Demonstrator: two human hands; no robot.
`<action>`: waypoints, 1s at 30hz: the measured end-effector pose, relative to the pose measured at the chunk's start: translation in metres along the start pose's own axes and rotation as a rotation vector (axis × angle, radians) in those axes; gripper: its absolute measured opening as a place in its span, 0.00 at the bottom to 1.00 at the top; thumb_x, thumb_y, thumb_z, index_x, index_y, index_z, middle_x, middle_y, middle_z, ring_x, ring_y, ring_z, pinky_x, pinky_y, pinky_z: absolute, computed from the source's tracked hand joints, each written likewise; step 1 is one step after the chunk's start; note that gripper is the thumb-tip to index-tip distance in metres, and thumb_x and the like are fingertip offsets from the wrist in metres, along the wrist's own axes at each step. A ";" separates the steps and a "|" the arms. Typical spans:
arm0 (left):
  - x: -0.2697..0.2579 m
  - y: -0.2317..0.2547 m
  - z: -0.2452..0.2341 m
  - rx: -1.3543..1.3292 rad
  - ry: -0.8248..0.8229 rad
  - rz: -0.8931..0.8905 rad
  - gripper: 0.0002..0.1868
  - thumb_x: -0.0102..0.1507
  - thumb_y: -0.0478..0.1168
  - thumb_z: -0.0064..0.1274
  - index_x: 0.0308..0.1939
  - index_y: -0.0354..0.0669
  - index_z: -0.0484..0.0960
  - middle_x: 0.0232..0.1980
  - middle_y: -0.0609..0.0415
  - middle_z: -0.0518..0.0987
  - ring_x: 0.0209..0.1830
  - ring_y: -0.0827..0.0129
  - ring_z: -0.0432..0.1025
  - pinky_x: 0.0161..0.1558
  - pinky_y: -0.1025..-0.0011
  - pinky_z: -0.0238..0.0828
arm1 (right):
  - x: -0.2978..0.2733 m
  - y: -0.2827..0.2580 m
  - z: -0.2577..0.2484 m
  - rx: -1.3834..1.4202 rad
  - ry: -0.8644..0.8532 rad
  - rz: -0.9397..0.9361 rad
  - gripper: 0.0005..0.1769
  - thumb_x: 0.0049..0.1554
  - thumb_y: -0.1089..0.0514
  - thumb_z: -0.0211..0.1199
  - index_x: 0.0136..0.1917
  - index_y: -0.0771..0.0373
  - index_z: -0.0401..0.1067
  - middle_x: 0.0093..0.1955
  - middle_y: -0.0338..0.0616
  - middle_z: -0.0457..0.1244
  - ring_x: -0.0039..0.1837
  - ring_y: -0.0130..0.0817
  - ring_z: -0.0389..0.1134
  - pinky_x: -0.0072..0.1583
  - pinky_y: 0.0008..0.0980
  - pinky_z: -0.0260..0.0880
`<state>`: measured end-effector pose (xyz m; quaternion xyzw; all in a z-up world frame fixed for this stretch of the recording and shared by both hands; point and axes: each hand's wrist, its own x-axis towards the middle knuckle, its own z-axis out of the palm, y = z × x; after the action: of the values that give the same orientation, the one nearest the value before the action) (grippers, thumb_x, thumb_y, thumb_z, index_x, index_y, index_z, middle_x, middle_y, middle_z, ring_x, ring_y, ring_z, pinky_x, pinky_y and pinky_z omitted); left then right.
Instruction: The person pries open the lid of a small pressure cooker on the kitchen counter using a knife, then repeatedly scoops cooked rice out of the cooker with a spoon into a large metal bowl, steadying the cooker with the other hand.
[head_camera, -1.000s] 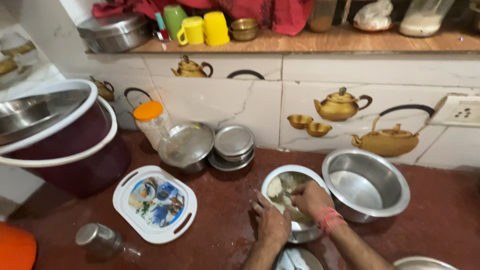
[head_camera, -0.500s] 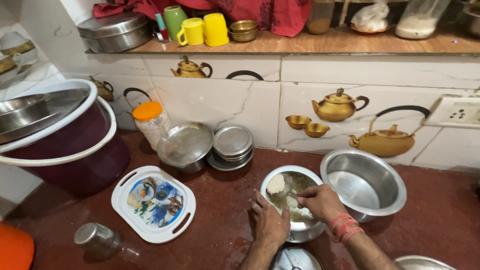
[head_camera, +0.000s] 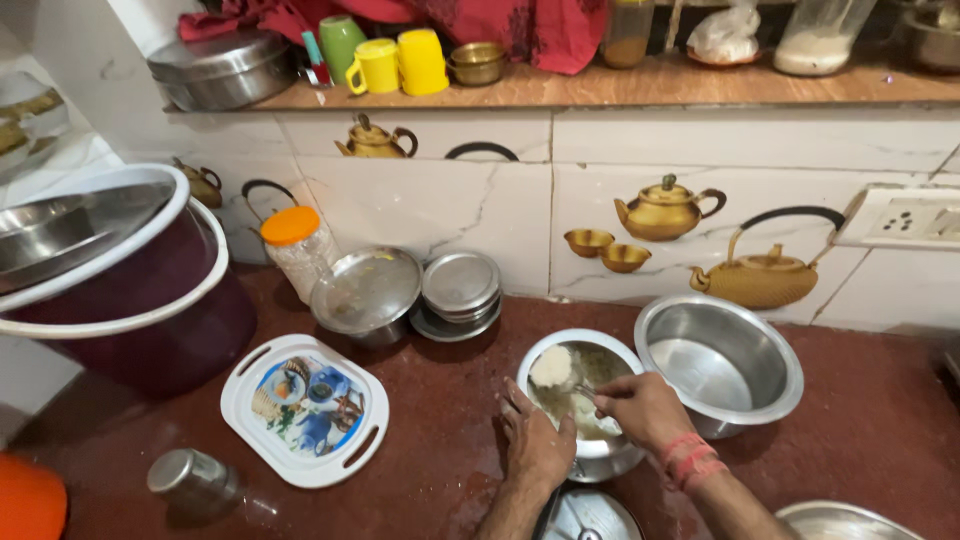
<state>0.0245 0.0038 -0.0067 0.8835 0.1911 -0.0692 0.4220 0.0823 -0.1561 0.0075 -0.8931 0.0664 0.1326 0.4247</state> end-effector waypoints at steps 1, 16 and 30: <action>0.002 0.003 -0.003 -0.003 0.002 -0.009 0.61 0.64 0.52 0.59 0.77 0.31 0.25 0.80 0.23 0.34 0.82 0.35 0.38 0.80 0.51 0.41 | 0.001 -0.001 -0.003 0.022 -0.009 0.038 0.15 0.54 0.54 0.70 0.54 0.57 0.84 0.42 0.43 0.77 0.42 0.39 0.75 0.50 0.38 0.74; 0.001 0.000 0.003 0.135 0.109 0.125 0.54 0.64 0.49 0.57 0.76 0.27 0.33 0.81 0.29 0.35 0.83 0.39 0.35 0.78 0.48 0.40 | -0.003 0.032 -0.010 0.270 -0.001 -0.017 0.17 0.53 0.61 0.68 0.55 0.69 0.82 0.42 0.45 0.77 0.44 0.29 0.77 0.49 0.28 0.76; -0.021 0.056 0.026 0.164 0.040 0.302 0.44 0.67 0.47 0.51 0.77 0.32 0.43 0.82 0.36 0.39 0.83 0.45 0.33 0.78 0.45 0.34 | -0.009 0.095 -0.097 0.253 0.078 0.010 0.17 0.54 0.56 0.70 0.56 0.64 0.85 0.41 0.43 0.78 0.36 0.21 0.71 0.37 0.23 0.66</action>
<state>0.0284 -0.0542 0.0237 0.9348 0.0583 -0.0028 0.3504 0.0690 -0.2911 -0.0015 -0.8365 0.1035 0.0903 0.5305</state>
